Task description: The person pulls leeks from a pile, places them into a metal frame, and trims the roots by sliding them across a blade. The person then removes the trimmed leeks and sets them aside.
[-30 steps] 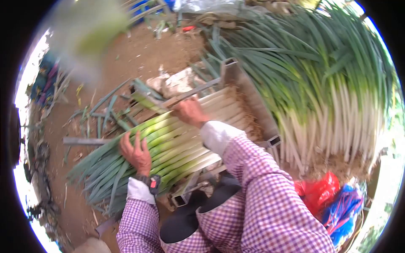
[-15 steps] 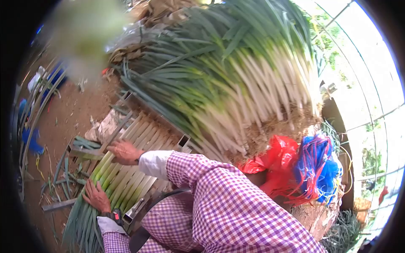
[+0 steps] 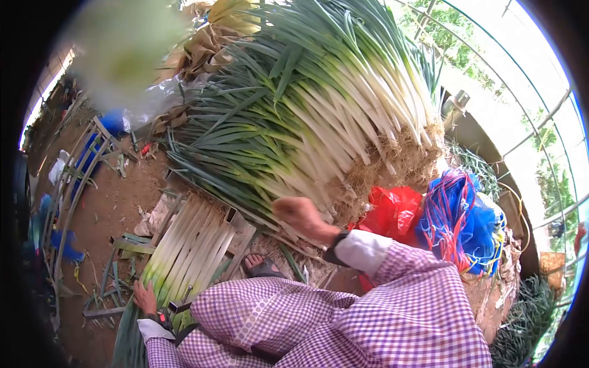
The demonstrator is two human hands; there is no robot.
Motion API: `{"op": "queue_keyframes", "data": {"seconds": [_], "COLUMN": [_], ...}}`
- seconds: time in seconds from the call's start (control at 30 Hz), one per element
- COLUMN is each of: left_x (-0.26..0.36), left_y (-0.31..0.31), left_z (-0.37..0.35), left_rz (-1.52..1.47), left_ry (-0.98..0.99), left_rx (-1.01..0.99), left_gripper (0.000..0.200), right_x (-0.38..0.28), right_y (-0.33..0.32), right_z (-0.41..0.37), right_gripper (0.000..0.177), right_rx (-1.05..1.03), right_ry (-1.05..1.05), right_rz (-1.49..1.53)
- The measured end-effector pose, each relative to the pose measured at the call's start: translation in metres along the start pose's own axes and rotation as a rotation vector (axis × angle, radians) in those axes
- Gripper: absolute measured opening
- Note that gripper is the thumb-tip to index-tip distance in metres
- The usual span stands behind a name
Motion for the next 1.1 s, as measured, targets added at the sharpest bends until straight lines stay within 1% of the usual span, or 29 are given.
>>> {"op": "queue_keyframes", "data": {"seconds": [0.03,0.07,0.13,0.17,0.2,0.27,0.3,0.33,0.4,0.43,0.47,0.53,0.57,0.6,0.67,0.73,0.8,0.83,0.87,0.93,1.0,1.1], "left_x": [-0.005,-0.011,-0.011,0.007,0.039,0.092,0.117,0.141,0.192,0.216,0.238,0.289,0.314,0.338,0.38,0.405,0.416,0.415,0.418,0.421,0.423,0.425], "left_y": [-0.006,-0.009,-0.024,-0.067,-0.135,-0.233,-0.27,-0.302,-0.353,-0.366,-0.375,-0.372,-0.363,-0.35,-0.307,-0.251,-0.213,-0.207,-0.215,-0.23,-0.227,-0.228], "left_z": [0.004,0.011,0.027,0.014,-0.013,-0.063,-0.082,-0.104,-0.158,-0.178,-0.197,-0.225,-0.236,-0.243,-0.248,-0.245,-0.242,-0.241,-0.242,-0.249,-0.25,-0.25], "left_rz": [-0.158,-0.288,-0.548,-0.595,-0.643,-0.826,-0.922,-1.017,-1.284,-1.374,-1.467,-1.733,-1.784,-1.831,-1.94,-1.921,-1.711,-1.605,-1.636,-1.688,-1.633,-1.567], "left_ry": [0.037,0.099,0.23,0.279,0.328,0.385,0.457,0.531,0.641,0.652,0.666,0.749,0.689,0.627,0.555,0.393,0.274,0.215,0.273,0.386,0.381,0.385], "left_rx": [0.087,0.089,0.092,0.113,0.134,0.132,0.145,0.157,0.116,0.055,-0.009,-0.184,-0.301,-0.418,-0.701,-0.84,-0.72,-0.653,-0.654,-0.668,-0.639,-0.597], "left_gripper": [0.055,0.054,0.053,0.049,0.046,0.043,0.042,0.041,0.039,0.039,0.039,0.037,0.037,0.037,0.038,0.035,0.032,0.031,0.03,0.03,0.03,0.03], "right_x": [0.004,0.009,0.024,0.038,0.053,0.076,0.082,0.086,0.094,0.097,0.099,0.109,0.116,0.102,0.077,0.037,0.008,-0.007,-0.025,-0.069,-0.119,-0.147], "right_y": [-0.025,-0.048,-0.085,-0.099,-0.113,-0.134,-0.138,-0.141,-0.145,-0.147,-0.146,-0.148,-0.149,-0.147,-0.148,-0.155,-0.174,-0.189,-0.204,-0.232,-0.25,-0.284], "right_z": [-0.008,-0.017,-0.037,-0.044,-0.047,-0.048,-0.048,-0.048,-0.045,-0.046,-0.047,-0.045,-0.045,-0.046,-0.049,-0.041,-0.029,-0.019,-0.004,0.017,0.027,0.043], "right_gripper": [0.028,0.027,0.023,0.022,0.023,0.023,0.026,0.025,0.025,0.023,0.023,0.023,0.026,0.028,0.026,0.029,0.032,0.033,0.033,0.037,0.037,0.04], "right_rx": [0.044,0.089,0.168,0.213,0.212,0.206,0.194,0.203,0.224,0.242,0.239,0.251,0.244,0.191,0.197,0.173,0.183,0.205,0.225,0.368,0.503,0.66], "right_ry": [0.032,0.066,0.13,0.205,0.176,0.113,0.181,0.183,0.179,0.206,0.177,0.109,0.133,0.047,0.009,-0.053,-0.13,-0.187,-0.252,-0.396,-0.407,-0.488], "right_rz": [-0.089,-0.179,-0.06,0.071,-0.025,-0.222,-0.301,-0.362,-0.484,-0.465,-0.493,-0.562,-0.397,-0.504,-0.346,-0.387,-0.366,-0.322,-0.278,-0.549,-0.691,-0.914]}}
Point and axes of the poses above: each hand's wrist, its own z-axis towards the middle knuckle, its own y-axis out of the palm, x = y × z, the point moved 5 cm from there along z, towards the middle knuckle, and after that the axes turned 14 degrees about z, right-handed, at the moved point
